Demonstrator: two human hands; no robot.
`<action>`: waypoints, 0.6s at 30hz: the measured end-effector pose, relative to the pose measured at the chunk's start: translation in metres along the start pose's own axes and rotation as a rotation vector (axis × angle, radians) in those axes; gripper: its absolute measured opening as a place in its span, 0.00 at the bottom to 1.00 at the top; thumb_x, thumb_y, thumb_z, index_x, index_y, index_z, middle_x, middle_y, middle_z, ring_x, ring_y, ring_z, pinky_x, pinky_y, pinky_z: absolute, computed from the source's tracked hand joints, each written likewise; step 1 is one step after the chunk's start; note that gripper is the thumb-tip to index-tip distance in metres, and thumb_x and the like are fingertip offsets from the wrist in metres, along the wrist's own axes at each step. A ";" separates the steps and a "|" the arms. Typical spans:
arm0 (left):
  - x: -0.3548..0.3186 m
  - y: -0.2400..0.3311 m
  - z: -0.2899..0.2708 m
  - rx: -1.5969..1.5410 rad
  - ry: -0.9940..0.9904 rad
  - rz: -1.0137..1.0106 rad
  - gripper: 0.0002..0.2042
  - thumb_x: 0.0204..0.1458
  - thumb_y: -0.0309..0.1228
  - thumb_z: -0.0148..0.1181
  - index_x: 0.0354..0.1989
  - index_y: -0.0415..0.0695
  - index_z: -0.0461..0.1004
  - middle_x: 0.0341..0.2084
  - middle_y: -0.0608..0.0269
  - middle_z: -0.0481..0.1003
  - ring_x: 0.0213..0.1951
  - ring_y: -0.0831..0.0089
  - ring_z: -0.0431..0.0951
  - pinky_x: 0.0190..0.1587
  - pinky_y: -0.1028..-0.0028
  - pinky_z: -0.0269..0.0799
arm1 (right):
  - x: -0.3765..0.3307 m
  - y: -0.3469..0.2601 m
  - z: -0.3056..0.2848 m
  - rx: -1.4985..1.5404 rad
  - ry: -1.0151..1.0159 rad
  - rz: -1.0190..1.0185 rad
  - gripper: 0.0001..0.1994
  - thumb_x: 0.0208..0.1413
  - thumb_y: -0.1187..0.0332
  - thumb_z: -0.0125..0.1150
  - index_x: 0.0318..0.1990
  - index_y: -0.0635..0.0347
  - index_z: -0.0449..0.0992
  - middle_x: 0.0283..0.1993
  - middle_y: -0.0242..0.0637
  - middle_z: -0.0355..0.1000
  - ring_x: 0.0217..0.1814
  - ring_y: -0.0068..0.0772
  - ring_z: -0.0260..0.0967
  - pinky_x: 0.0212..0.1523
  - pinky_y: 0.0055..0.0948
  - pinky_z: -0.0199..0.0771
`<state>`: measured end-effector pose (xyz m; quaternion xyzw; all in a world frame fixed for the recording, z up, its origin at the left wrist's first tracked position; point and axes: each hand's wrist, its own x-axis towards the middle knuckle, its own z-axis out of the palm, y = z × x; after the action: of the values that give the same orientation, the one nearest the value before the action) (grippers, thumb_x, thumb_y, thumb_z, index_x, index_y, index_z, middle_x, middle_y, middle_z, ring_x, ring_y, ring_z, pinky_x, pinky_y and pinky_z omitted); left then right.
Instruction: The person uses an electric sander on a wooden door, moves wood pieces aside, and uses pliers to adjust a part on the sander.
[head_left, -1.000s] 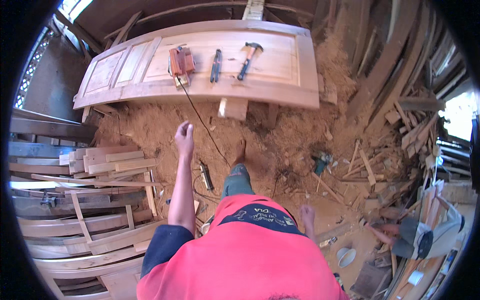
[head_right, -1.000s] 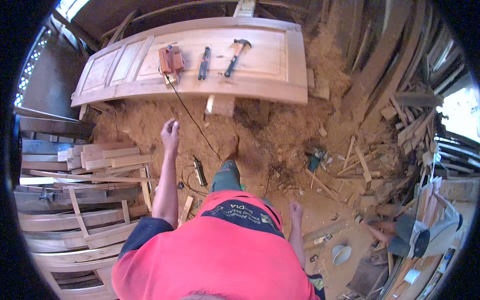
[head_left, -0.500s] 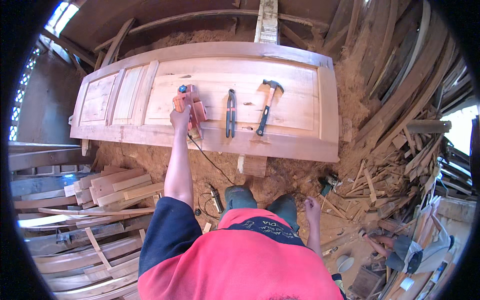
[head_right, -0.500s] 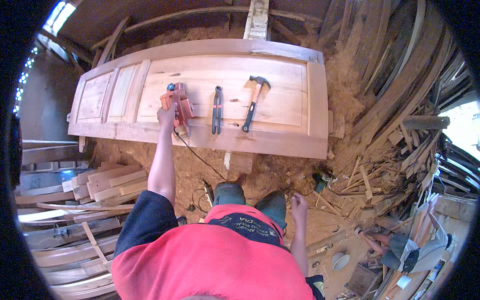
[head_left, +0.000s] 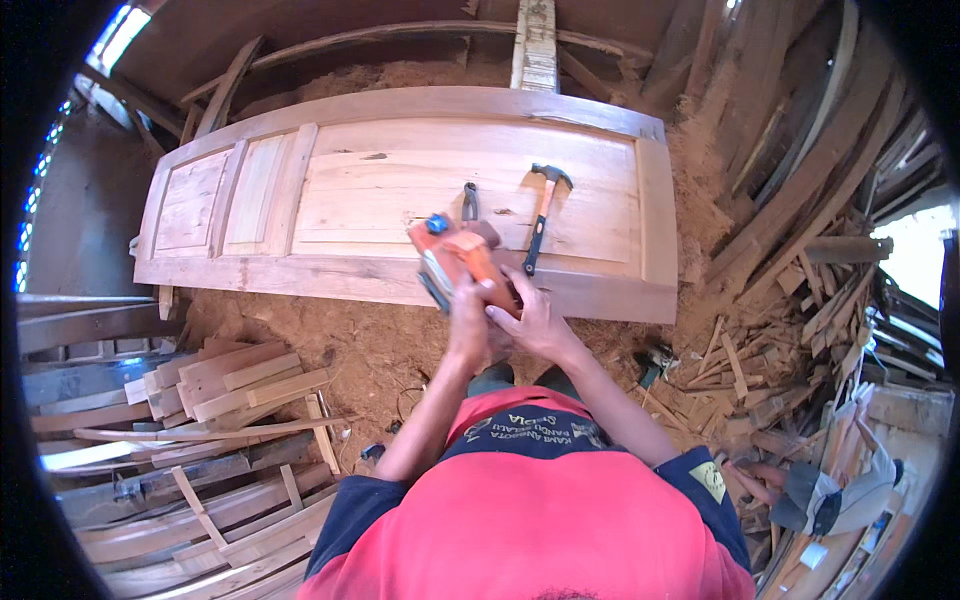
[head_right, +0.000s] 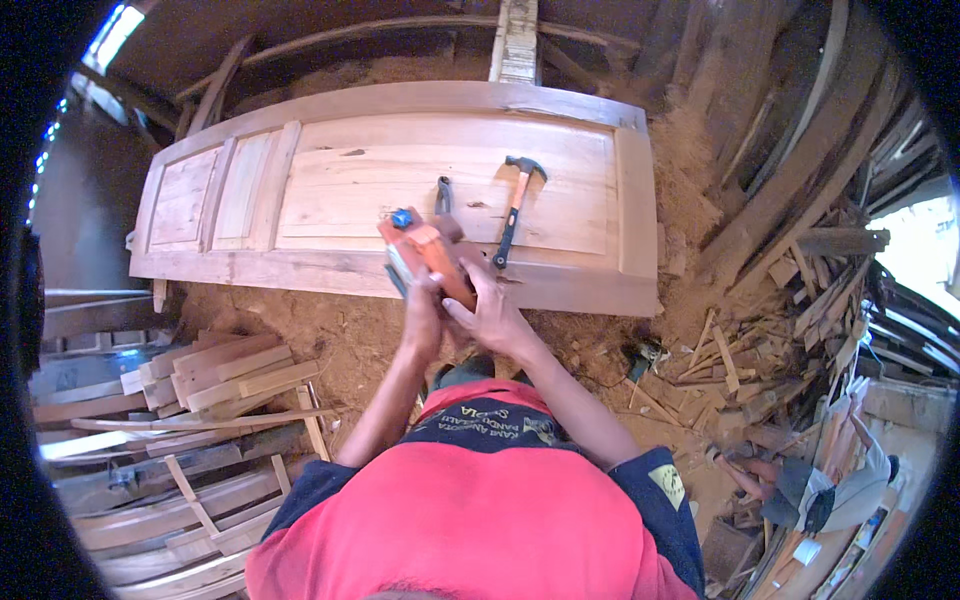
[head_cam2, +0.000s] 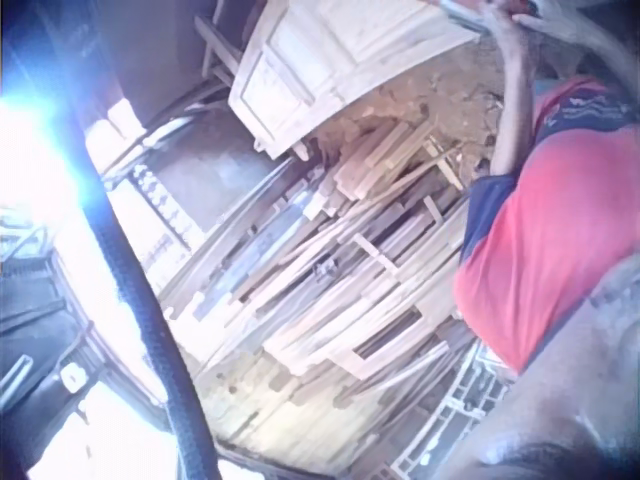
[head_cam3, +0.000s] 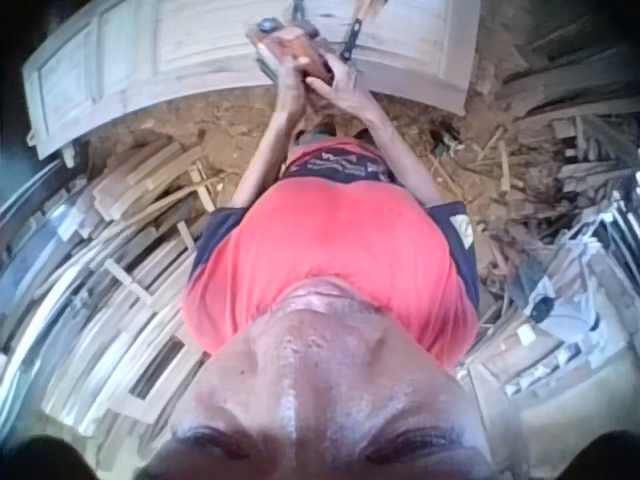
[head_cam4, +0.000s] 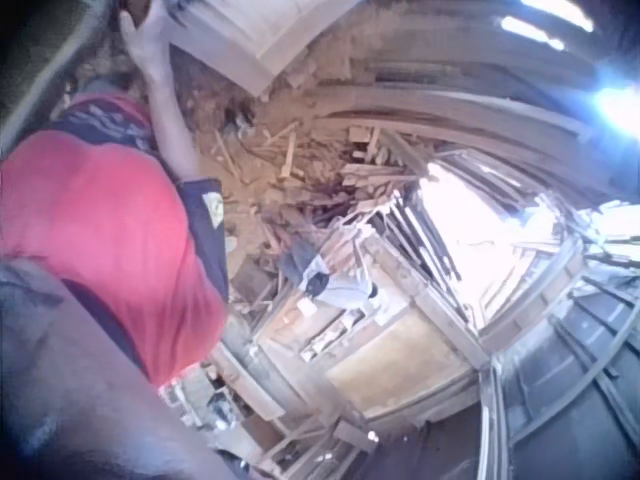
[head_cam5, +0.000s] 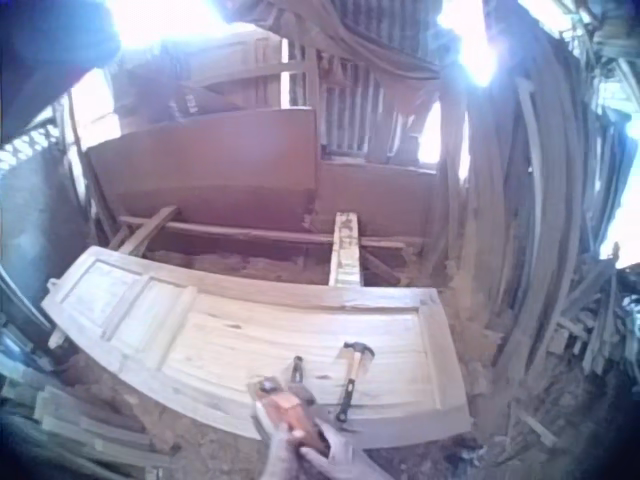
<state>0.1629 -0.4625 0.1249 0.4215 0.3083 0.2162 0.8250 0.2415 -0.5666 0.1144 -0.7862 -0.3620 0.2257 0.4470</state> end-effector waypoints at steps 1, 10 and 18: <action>-0.009 -0.021 0.001 0.030 0.000 0.015 0.20 0.55 0.35 0.48 0.52 0.36 0.66 0.38 0.59 0.74 0.39 0.68 0.76 0.44 0.69 0.74 | -0.001 0.005 0.003 -0.276 0.075 -0.101 0.28 0.52 0.67 0.67 0.61 0.66 0.67 0.46 0.47 0.78 0.48 0.33 0.76 0.50 0.33 0.76; 0.034 0.029 0.045 1.216 -0.652 0.430 0.18 0.58 0.32 0.59 0.56 0.42 0.74 0.42 0.54 0.79 0.43 0.61 0.78 0.46 0.63 0.73 | -0.102 0.032 -0.105 -0.034 0.277 0.337 0.30 0.42 0.69 0.60 0.58 0.64 0.73 0.51 0.54 0.76 0.55 0.50 0.76 0.58 0.37 0.72; 0.095 -0.044 0.118 1.309 -1.669 0.634 0.32 0.51 0.38 0.63 0.68 0.56 0.64 0.62 0.70 0.71 0.53 0.56 0.70 0.61 0.60 0.66 | -0.178 0.046 -0.149 -0.014 0.388 0.360 0.28 0.38 0.69 0.61 0.54 0.63 0.78 0.50 0.51 0.78 0.54 0.44 0.78 0.56 0.34 0.75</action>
<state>0.3165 -0.4946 0.1112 0.8496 -0.4117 -0.1393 0.2987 0.2469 -0.7999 0.1544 -0.8696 -0.1252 0.1441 0.4554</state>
